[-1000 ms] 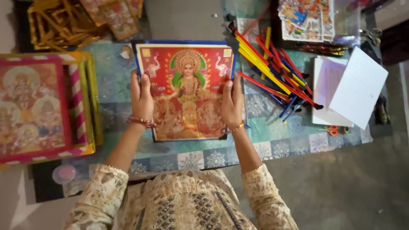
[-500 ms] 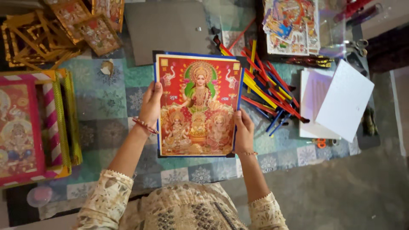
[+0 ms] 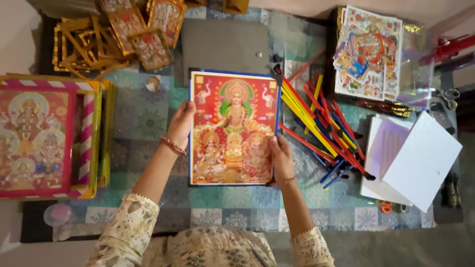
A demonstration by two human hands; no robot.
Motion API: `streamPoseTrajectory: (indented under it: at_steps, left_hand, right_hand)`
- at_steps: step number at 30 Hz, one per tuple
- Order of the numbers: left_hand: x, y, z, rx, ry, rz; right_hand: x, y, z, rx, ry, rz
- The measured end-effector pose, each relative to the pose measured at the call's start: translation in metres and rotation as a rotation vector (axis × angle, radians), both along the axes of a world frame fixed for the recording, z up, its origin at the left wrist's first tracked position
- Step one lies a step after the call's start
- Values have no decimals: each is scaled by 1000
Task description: The person places a printed deity poster into a frame, fits a backing board behind it, and presses colored plastic frame strips around the edges to secure the picture. They then set the finished frame aside and pick up another poster and strips to repeat the assembly.
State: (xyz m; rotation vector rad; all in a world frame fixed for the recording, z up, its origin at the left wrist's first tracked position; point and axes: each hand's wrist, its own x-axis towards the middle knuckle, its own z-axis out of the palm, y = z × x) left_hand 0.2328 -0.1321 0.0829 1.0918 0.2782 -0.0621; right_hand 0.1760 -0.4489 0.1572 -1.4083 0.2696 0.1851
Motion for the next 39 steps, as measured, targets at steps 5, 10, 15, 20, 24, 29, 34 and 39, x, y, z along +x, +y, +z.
streamPoseTrajectory:
  at_steps: [5,10,15,20,24,29,34,39]
  left_hand:
    - [26,-1,-1,-44,39,-165]
    - [55,-9,-3,97,23,-161]
    - [64,-6,-25,97,70,-101]
    - [57,9,-32,200,76,-76]
    - [47,17,-10,265,-26,-78]
    - [-2,11,41,341,-324,142]
    - [-69,-10,74,-408,-1,153]
    - [-95,-20,82,-292,264,250]
  right_hand:
    - [58,-10,2,8,-89,-106]
    - [120,-24,4,62,54,-184]
    - [140,-21,-16,-151,-11,-159]
    - [139,0,-16,-139,-55,-85]
    - [115,24,42,-265,-143,-102]
    - [64,67,123,-968,-760,-36]
    - [24,119,125,-1074,-1096,226]
    - [-17,134,95,-1079,-1115,237]
